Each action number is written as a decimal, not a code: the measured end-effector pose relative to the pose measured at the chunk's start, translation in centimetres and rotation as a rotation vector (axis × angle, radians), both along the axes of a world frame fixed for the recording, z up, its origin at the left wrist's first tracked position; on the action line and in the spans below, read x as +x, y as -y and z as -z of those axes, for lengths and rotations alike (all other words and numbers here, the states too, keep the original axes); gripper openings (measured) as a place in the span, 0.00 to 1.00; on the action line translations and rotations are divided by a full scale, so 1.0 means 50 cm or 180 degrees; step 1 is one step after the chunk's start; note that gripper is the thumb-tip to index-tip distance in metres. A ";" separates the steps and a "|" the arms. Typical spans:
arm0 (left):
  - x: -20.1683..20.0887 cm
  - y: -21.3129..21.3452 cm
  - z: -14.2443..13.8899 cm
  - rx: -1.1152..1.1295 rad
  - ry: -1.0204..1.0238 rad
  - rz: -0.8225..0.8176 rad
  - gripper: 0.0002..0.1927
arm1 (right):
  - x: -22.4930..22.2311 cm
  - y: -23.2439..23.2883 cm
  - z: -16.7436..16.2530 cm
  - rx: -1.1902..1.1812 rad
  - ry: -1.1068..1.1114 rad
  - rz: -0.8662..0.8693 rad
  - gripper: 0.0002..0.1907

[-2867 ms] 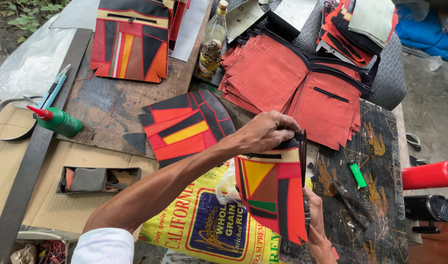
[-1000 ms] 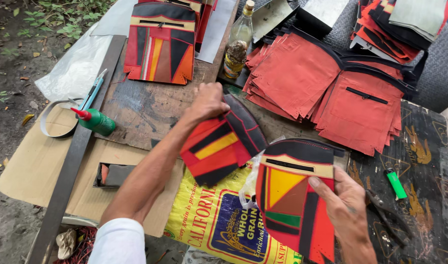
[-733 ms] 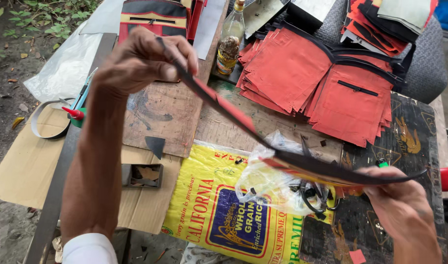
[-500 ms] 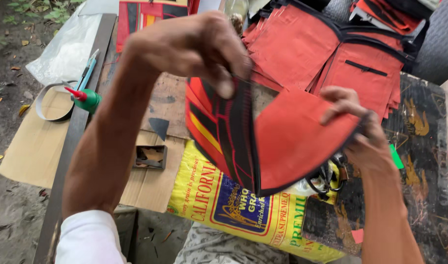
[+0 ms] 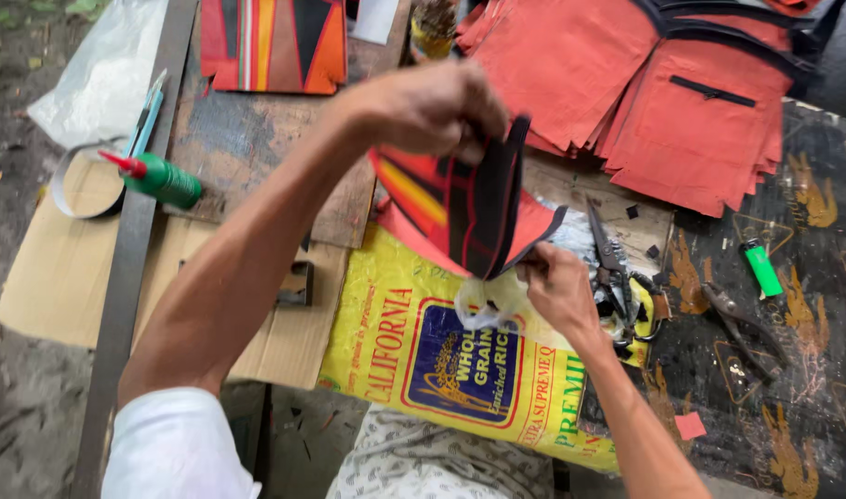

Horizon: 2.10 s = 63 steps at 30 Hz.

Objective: The person assembles zippered pouches at an outdoor work table. They align and fold the fabric pieces together, work the zipper along the edge, and use scissors to trim excess fabric from the pouch edges, handling the pieces one at a time and setting trimmed pouches with a stack of finished ones.

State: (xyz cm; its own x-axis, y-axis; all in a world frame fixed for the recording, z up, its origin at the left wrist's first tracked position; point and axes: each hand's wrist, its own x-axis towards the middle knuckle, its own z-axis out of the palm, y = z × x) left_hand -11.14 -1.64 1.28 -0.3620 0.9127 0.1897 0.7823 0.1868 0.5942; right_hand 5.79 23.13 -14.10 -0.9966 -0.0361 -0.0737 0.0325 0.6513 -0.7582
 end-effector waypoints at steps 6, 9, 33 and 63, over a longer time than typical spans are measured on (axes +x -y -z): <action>-0.067 0.022 0.024 0.0109 0.0576 -0.0595 0.12 | 0.013 0.044 0.060 -0.2487 0.0041 -0.0117 0.20; -0.078 0.032 0.036 0.0568 0.0940 -0.0598 0.12 | 0.004 0.077 0.079 -0.0624 -0.0912 -0.0467 0.13; 0.101 -0.058 0.080 0.0352 0.1773 0.0379 0.08 | 0.124 0.010 -0.113 -0.0535 -0.0393 0.0065 0.07; 0.169 -0.104 0.062 0.0675 0.1843 -0.0449 0.11 | 0.020 -0.077 -0.148 -0.4566 0.0257 -0.0059 0.08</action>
